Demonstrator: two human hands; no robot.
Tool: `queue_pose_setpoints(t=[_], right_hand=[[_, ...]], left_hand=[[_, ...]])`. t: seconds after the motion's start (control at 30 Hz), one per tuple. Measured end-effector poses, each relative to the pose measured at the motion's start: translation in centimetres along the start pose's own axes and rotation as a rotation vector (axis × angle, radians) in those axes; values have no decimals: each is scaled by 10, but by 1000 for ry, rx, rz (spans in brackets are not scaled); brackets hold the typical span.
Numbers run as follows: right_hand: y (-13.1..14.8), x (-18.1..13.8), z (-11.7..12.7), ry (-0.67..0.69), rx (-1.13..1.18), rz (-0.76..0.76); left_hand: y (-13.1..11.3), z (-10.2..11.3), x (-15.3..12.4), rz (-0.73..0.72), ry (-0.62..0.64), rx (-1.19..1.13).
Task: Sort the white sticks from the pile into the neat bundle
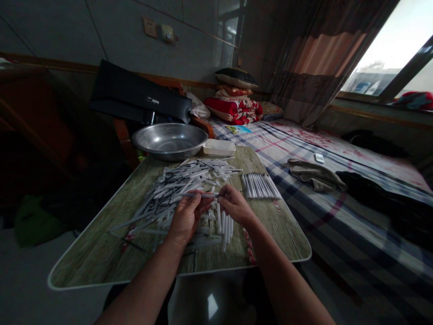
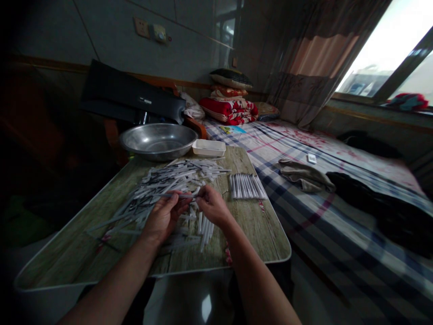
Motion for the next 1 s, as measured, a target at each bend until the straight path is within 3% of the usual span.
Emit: queue_pose_setpoints(t=[0.5, 0.67, 0.83, 0.93, 1.0], right_hand=[[-4, 0, -4, 25, -33, -26], [-13, 1, -9, 43, 78, -55], [-22, 6, 5, -54, 50, -48], [-16, 7, 20, -139, -244, 21], [-13, 6, 19, -127, -490, 40]], left_hand=[[0, -1, 0, -12, 14, 31], [-3, -3, -2, -28, 32, 37], [-12, 19, 0, -92, -158, 37], [-12, 41, 3, -120, -317, 3], [-9, 48, 4, -122, -366, 9]])
Point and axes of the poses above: each hand's wrist, its own x-axis towards the middle knuckle, its own z-axis out of the back of the hand, y = z × x, the point moved 10 cm from there along x, towards the middle knuckle, and after that the axes turned 13 degrees about x, right-handed, at the moved point
